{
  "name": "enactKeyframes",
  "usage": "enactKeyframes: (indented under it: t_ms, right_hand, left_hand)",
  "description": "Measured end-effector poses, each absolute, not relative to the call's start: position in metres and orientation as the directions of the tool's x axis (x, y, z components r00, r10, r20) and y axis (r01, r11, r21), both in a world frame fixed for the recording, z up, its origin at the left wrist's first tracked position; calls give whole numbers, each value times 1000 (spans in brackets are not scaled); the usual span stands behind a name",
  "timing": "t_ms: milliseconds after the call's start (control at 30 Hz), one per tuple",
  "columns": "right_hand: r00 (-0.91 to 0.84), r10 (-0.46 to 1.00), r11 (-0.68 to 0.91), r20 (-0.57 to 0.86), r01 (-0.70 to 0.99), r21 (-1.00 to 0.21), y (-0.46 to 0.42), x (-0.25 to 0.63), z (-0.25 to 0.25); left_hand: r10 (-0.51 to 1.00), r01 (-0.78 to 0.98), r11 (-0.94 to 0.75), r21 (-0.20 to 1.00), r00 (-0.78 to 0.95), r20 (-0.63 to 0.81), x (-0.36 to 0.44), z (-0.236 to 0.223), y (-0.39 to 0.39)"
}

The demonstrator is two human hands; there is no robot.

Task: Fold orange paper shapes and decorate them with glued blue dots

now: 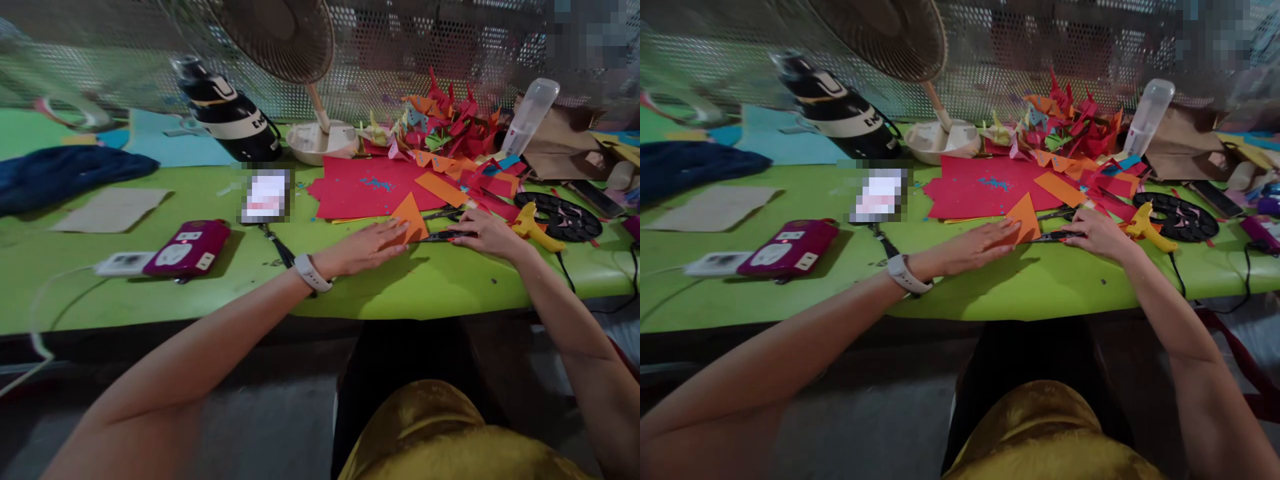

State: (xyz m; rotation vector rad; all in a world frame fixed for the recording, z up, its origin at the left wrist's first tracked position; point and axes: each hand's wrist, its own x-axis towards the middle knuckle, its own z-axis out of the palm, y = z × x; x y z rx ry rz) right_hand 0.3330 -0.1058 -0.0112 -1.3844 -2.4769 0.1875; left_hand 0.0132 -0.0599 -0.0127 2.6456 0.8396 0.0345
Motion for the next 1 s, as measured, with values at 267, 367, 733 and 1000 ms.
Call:
enactKeyframes:
  t_ms: [267,367,733,1000]
  right_hand:
    - [-496,842,538,211,799,-268,-110,329,-11]
    - [-502,839,542,208,797,-266,-112,319,-11]
    - [-566,801,598,194,744,-299,-110,312,-14]
    - [-551,806,591,216,770,-240,-114,295,-15]
  left_hand:
    - [531,526,-807,266,845,-62,-6,-31,-12]
    - [547,541,-797,269,835,-57,-6,-35,-15]
    - [561,558,-790,253,825,-70,-4,-32,-19]
    - [552,545,-794,269,832,-54,-5,-32,-18]
